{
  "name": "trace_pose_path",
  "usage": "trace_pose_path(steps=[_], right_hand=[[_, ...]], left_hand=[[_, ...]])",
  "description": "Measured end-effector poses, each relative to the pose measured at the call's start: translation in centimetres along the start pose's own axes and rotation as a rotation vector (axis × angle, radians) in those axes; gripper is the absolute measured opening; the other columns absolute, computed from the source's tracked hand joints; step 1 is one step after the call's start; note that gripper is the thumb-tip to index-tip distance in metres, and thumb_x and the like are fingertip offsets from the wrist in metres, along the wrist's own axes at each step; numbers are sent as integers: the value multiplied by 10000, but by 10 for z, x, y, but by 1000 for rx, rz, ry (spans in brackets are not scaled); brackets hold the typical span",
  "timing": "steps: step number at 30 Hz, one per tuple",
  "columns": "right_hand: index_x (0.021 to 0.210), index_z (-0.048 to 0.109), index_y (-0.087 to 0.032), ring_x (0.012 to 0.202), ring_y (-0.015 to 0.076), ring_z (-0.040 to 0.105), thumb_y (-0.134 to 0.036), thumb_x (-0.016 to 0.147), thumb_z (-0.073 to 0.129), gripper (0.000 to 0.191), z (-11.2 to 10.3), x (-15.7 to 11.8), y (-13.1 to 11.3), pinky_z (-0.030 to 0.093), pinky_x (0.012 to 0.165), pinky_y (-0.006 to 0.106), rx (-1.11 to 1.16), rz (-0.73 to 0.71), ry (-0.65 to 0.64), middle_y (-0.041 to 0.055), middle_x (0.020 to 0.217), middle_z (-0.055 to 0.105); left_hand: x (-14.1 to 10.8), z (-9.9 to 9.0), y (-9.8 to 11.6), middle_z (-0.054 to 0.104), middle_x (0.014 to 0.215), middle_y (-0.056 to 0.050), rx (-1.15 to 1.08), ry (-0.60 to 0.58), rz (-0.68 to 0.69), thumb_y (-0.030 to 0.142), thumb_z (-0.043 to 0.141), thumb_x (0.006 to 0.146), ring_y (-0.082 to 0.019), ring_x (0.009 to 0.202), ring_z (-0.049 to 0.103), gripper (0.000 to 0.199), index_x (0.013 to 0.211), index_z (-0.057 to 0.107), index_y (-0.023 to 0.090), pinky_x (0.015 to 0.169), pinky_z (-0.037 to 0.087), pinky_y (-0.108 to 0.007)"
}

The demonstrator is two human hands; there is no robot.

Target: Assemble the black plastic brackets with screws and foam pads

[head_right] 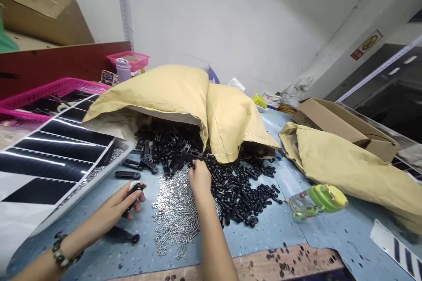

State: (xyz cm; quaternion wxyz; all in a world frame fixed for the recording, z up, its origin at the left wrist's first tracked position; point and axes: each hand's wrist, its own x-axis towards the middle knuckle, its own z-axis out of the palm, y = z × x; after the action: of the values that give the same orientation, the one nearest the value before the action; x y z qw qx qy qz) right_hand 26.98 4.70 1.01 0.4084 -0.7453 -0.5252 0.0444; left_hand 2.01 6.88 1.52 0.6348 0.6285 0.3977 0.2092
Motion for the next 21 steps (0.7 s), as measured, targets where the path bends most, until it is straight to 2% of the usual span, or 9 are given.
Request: trace_pose_path(steps=[2, 7, 11, 13, 17, 21], right_hand=[[908, 634, -175, 729, 145, 626, -124, 805, 530, 155, -5, -20, -15, 515, 676, 259, 114, -32, -54, 59, 923, 642], [868, 682, -194, 759, 158, 642, -183, 812, 592, 107, -5, -61, -61, 520, 656, 249, 433, -98, -286, 34, 852, 671], [870, 706, -207, 756, 167, 631, -198, 829, 594, 119, -7, -65, -80, 505, 676, 277, 481, -159, -331, 43, 849, 686], [875, 710, -207, 731, 164, 622, -223, 831, 598, 122, -11, -64, -82, 501, 653, 276, 516, -121, -334, 44, 843, 685], [859, 713, -195, 633, 153, 599, -274, 806, 631, 125, -15, -63, -82, 496, 569, 262, 626, 74, -343, 30, 751, 658], [840, 711, -189, 599, 145, 603, -280, 785, 647, 124, -12, -64, -86, 493, 559, 257, 654, 125, -359, 15, 701, 634]], left_hand=[[0, -1, 3, 584, 881, -15, 96, -25, 37, 543, 391, 929, -184, 705, 567, 338, 1007, 479, 226, 573, 459, -283], [-2, 2, 17, 620, 975, -30, 390, -51, 284, 432, 435, 958, -218, 891, 575, 228, 1025, 504, 226, 760, 454, -340], [-8, -2, 25, 604, 851, -17, 580, -13, 367, 436, 431, 968, -202, 752, 574, 236, 940, 508, 214, 692, 439, -327], [-10, -6, 28, 606, 859, -19, 623, -32, 416, 423, 444, 966, -199, 751, 579, 220, 944, 510, 214, 686, 442, -319], [-11, -11, 31, 625, 944, -35, 721, -30, 511, 384, 453, 962, -214, 817, 606, 180, 1019, 506, 222, 692, 452, -316], [-11, -9, 32, 618, 846, -38, 872, 16, 559, 377, 415, 967, -221, 734, 606, 197, 937, 503, 203, 609, 424, -308]])
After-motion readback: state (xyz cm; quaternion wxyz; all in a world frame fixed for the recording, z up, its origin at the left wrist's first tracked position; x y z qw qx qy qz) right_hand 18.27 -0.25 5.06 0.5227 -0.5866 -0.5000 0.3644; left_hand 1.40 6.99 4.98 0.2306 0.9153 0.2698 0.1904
